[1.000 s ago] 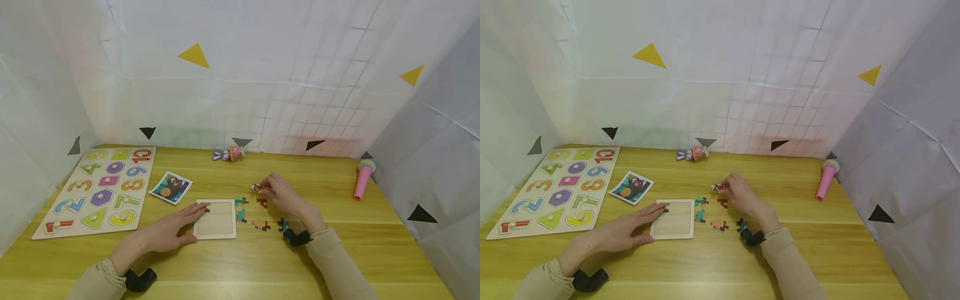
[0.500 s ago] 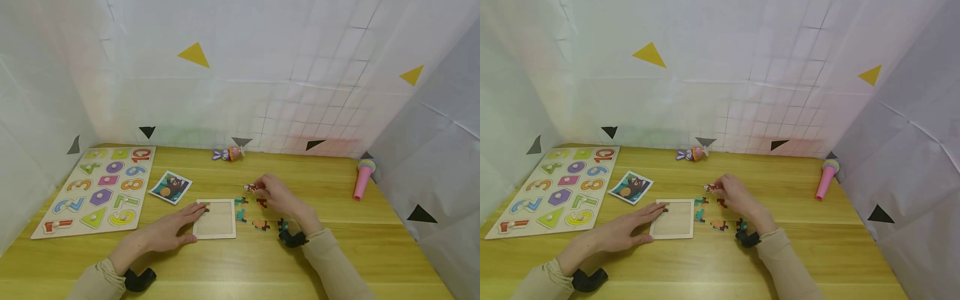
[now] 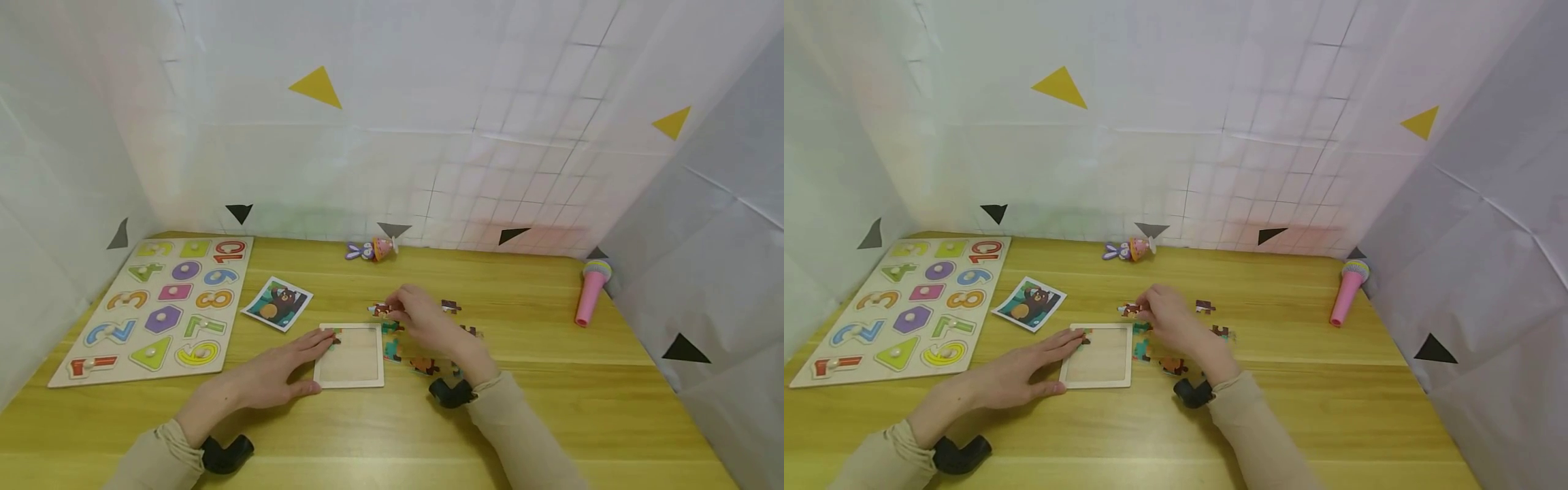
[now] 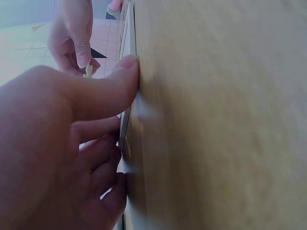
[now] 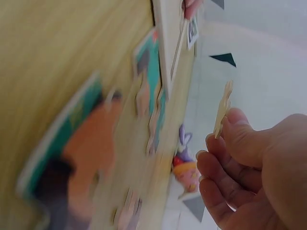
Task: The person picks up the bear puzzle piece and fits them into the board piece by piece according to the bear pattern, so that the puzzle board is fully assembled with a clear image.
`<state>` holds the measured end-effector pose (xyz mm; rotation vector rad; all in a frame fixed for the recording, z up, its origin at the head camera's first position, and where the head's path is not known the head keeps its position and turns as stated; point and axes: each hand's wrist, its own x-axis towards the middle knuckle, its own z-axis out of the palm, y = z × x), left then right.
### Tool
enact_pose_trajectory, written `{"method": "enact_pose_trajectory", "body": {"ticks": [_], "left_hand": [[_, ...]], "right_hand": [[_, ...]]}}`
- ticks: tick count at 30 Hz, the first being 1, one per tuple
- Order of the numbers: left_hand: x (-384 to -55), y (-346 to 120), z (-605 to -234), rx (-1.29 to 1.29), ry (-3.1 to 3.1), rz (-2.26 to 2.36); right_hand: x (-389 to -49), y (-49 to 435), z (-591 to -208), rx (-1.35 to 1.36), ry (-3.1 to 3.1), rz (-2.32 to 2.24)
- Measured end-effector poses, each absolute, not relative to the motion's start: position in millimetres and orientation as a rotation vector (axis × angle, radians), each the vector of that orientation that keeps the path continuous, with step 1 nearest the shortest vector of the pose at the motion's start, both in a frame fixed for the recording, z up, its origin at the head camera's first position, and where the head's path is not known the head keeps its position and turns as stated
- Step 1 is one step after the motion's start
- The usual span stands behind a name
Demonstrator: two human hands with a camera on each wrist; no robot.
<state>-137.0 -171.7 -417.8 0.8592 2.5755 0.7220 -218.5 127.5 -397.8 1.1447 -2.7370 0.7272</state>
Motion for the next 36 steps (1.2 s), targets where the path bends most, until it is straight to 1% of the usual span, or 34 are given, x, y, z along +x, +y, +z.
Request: {"method": "enact_pose_trajectory", "body": {"ticks": [9, 16, 36], "left_hand": [[-137.1, -171.9, -417.4, 0.856, 2.585, 0.719], [-136.9, -172.0, -417.5, 0.858, 2.593, 0.720], [-136.3, -172.1, -415.2, 0.901, 2.638, 0.690]], "right_hand": [[-212.5, 104.8, -399.0, 1.149, -2.828, 0.692], [-209.4, 92.5, -403.1, 1.229, -2.767, 0.645], [-203.7, 77.9, -409.9, 1.270, -2.870, 0.565]]}}
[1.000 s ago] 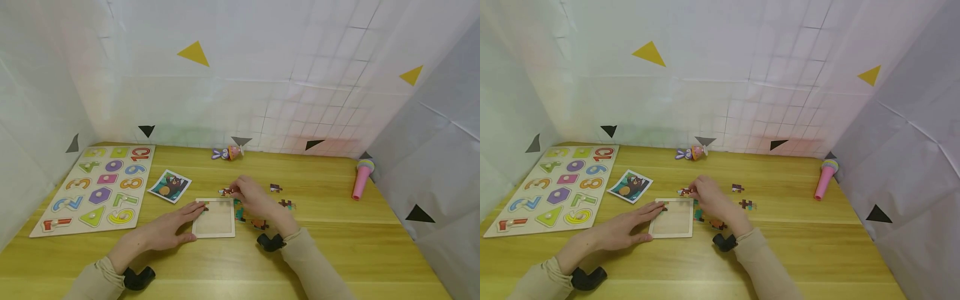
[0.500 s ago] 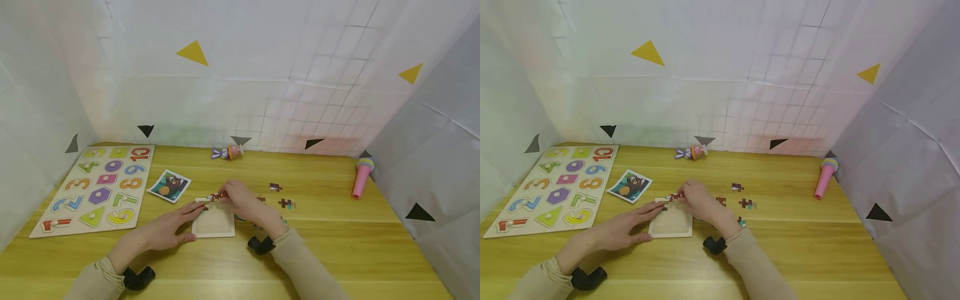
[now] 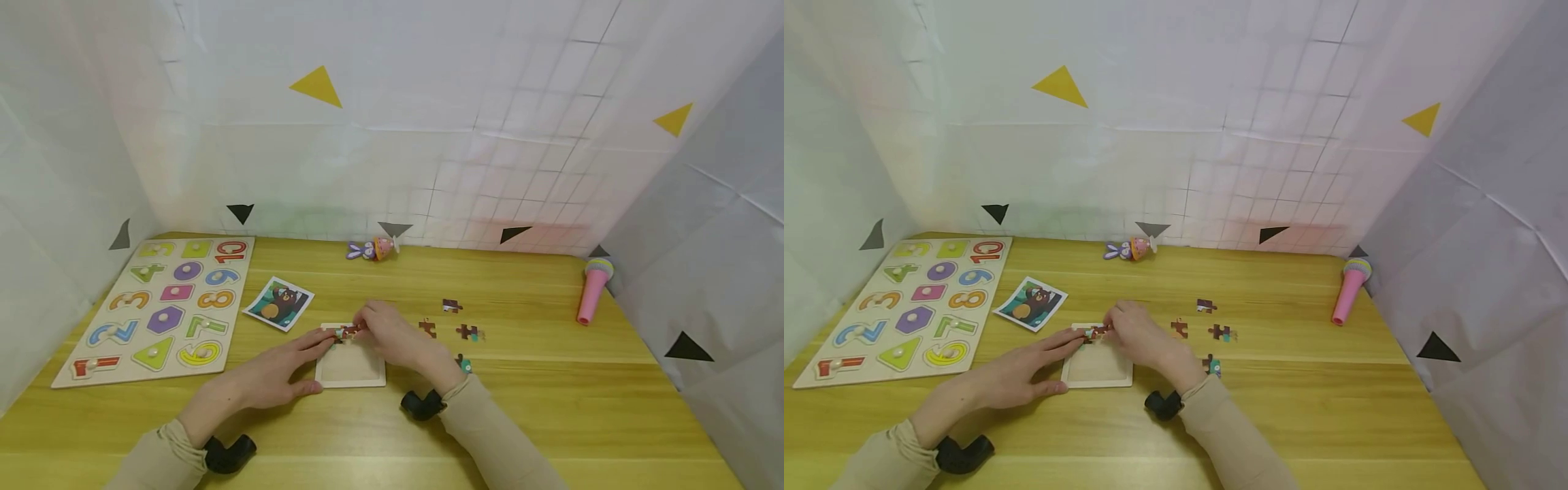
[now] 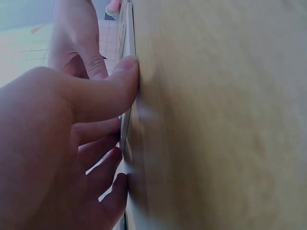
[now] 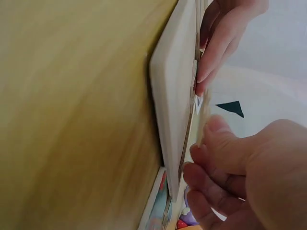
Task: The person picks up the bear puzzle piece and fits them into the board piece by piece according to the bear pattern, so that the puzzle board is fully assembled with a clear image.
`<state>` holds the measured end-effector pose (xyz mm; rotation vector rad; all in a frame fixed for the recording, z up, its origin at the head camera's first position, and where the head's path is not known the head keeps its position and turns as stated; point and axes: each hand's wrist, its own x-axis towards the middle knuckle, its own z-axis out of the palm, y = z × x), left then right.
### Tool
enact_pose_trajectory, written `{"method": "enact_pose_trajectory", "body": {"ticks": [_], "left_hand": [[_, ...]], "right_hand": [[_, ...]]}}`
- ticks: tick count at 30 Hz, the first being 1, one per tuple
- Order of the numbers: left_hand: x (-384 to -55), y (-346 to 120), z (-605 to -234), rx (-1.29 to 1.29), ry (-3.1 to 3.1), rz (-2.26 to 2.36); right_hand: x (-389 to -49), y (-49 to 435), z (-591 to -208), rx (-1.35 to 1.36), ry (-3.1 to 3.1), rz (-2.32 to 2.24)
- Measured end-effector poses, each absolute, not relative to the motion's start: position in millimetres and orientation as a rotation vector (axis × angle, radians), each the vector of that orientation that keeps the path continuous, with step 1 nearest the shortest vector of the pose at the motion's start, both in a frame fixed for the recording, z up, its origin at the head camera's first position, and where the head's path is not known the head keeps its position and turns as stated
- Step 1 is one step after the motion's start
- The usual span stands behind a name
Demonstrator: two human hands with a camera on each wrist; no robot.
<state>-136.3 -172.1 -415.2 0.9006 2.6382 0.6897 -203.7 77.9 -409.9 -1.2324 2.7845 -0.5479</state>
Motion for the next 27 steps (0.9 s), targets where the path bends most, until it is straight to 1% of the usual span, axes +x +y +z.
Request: {"method": "enact_pose_trajectory", "body": {"ticks": [21, 27], "left_hand": [[-134.8, -170.6, -415.8, 0.871, 2.663, 0.649], [-133.5, -167.9, -412.4, 0.910, 2.707, 0.627]], "right_hand": [[-201.4, 78.0, -413.8, -1.182, 2.804, -0.495], [-201.3, 78.9, -412.8, -1.169, 2.798, -0.502]]}}
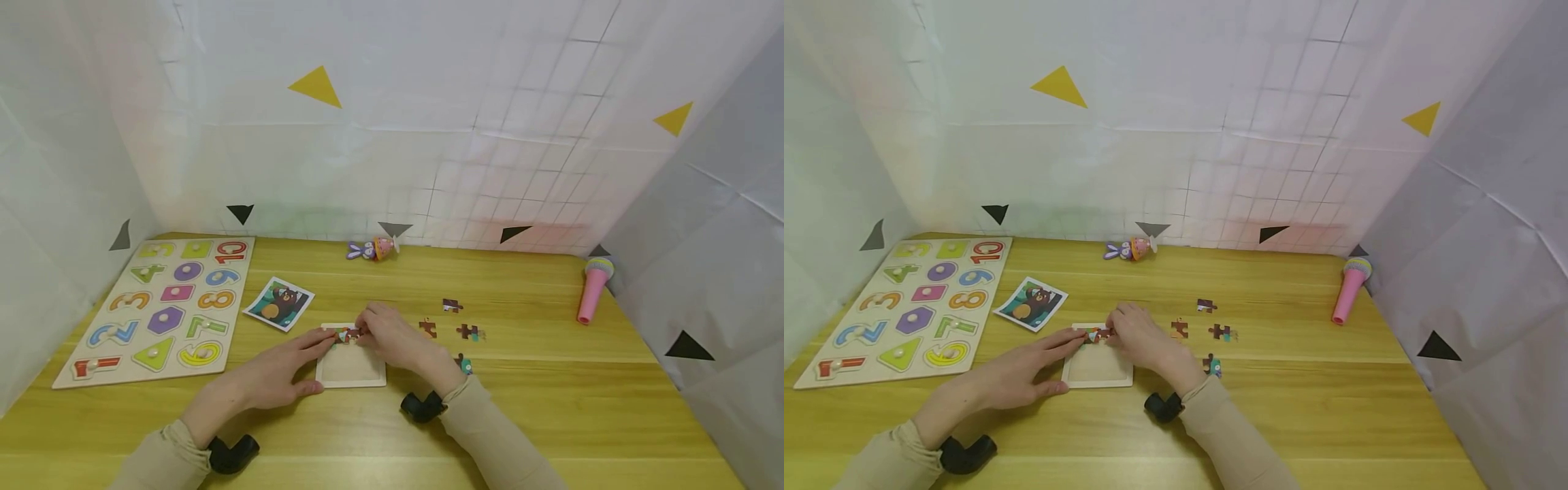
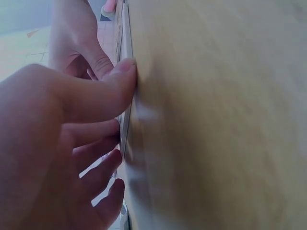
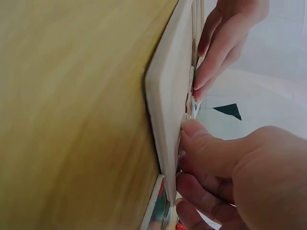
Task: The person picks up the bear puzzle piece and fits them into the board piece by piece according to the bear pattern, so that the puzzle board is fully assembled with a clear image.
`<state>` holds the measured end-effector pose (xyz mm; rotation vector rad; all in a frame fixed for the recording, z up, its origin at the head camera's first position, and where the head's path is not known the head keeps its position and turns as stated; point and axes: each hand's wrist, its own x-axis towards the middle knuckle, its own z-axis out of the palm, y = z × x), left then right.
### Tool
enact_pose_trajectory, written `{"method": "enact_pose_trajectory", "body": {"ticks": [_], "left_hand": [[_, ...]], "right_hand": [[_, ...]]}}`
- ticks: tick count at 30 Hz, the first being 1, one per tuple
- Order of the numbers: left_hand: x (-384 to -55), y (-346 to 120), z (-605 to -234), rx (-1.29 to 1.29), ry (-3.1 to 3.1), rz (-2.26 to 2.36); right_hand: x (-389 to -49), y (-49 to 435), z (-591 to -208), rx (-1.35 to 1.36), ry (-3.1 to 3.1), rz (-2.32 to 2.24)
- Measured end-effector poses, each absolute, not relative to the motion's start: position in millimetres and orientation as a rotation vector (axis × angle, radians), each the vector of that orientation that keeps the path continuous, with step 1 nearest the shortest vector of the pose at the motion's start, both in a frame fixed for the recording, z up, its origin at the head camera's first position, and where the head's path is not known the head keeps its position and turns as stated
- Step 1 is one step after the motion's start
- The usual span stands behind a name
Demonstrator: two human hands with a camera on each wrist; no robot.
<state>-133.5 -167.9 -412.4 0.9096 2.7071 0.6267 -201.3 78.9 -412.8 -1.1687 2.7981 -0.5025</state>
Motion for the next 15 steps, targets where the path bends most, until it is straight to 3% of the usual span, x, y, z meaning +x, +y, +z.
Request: {"method": "enact_pose_trajectory", "body": {"ticks": [15], "left_hand": [[-138.9, -149.5, -413.7, 0.954, 2.916, 0.364]], "right_hand": [[-202.0, 80.8, -414.1, -1.183, 2.801, -0.531]]}}
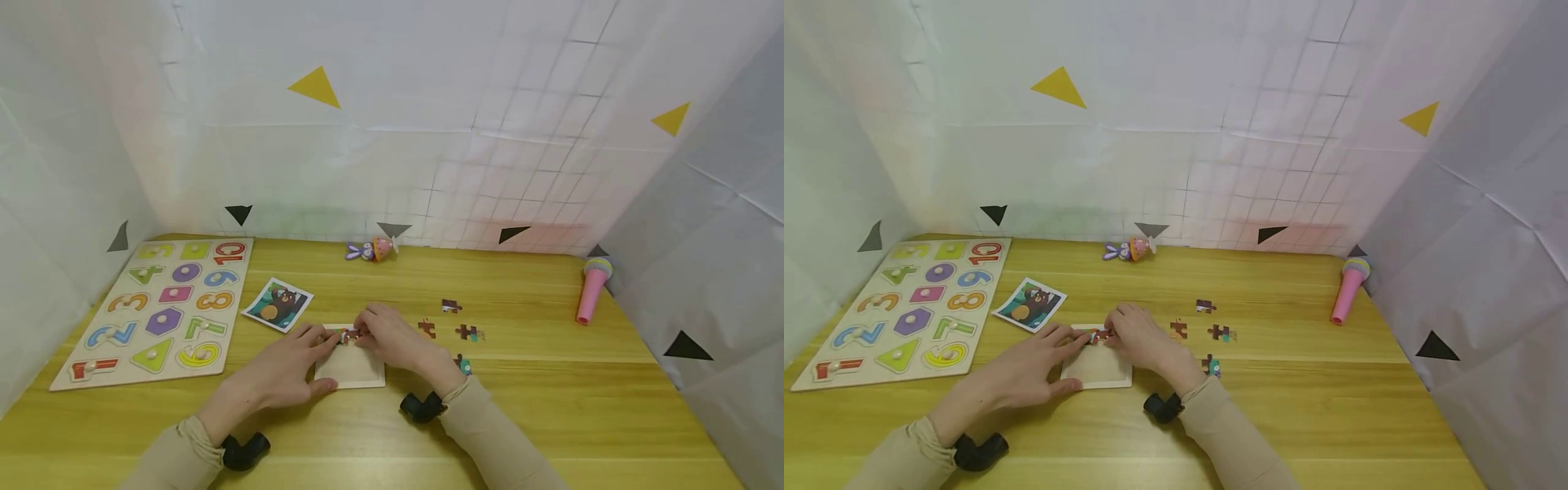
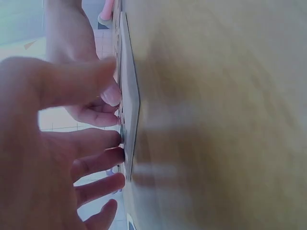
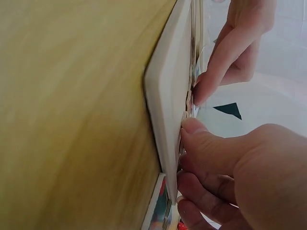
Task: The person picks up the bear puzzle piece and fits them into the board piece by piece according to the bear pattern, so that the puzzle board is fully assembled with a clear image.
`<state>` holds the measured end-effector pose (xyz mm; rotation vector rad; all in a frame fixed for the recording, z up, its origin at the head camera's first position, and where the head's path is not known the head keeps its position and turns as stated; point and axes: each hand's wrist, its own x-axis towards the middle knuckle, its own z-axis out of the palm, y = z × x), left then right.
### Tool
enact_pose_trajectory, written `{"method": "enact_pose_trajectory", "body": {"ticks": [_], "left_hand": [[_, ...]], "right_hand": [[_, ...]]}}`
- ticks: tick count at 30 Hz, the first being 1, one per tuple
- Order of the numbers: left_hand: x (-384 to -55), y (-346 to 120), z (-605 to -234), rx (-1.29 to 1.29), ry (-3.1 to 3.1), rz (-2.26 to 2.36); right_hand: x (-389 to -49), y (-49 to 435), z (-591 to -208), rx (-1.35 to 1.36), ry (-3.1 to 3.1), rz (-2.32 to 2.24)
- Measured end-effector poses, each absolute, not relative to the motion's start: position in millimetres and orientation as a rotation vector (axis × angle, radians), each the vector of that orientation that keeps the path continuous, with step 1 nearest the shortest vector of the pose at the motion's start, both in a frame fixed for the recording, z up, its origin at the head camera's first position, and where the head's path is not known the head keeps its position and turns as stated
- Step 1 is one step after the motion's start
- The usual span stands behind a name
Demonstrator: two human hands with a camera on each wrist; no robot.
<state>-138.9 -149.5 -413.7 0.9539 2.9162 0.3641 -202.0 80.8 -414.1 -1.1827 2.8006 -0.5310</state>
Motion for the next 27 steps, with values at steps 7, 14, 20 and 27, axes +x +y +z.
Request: {"method": "enact_pose_trajectory", "body": {"ticks": [7, 14, 20, 27], "left_hand": [[-139.5, -148.4, -414.8, 0.988, 2.933, 0.366], [-139.7, -146.3, -414.2, 0.929, 2.835, 0.455], [-139.7, -143.6, -416.2, 0.933, 2.758, 0.479], [-138.1, -140.1, -414.9, 0.967, 2.752, 0.447]], "right_hand": [[-202.3, 79.8, -415.1, -1.178, 2.802, -0.532], [-203.1, 81.0, -416.3, -1.173, 2.792, -0.581], [-205.1, 82.1, -417.4, -1.179, 2.786, -0.648], [-206.1, 82.6, -418.1, -1.190, 2.792, -0.668]]}}
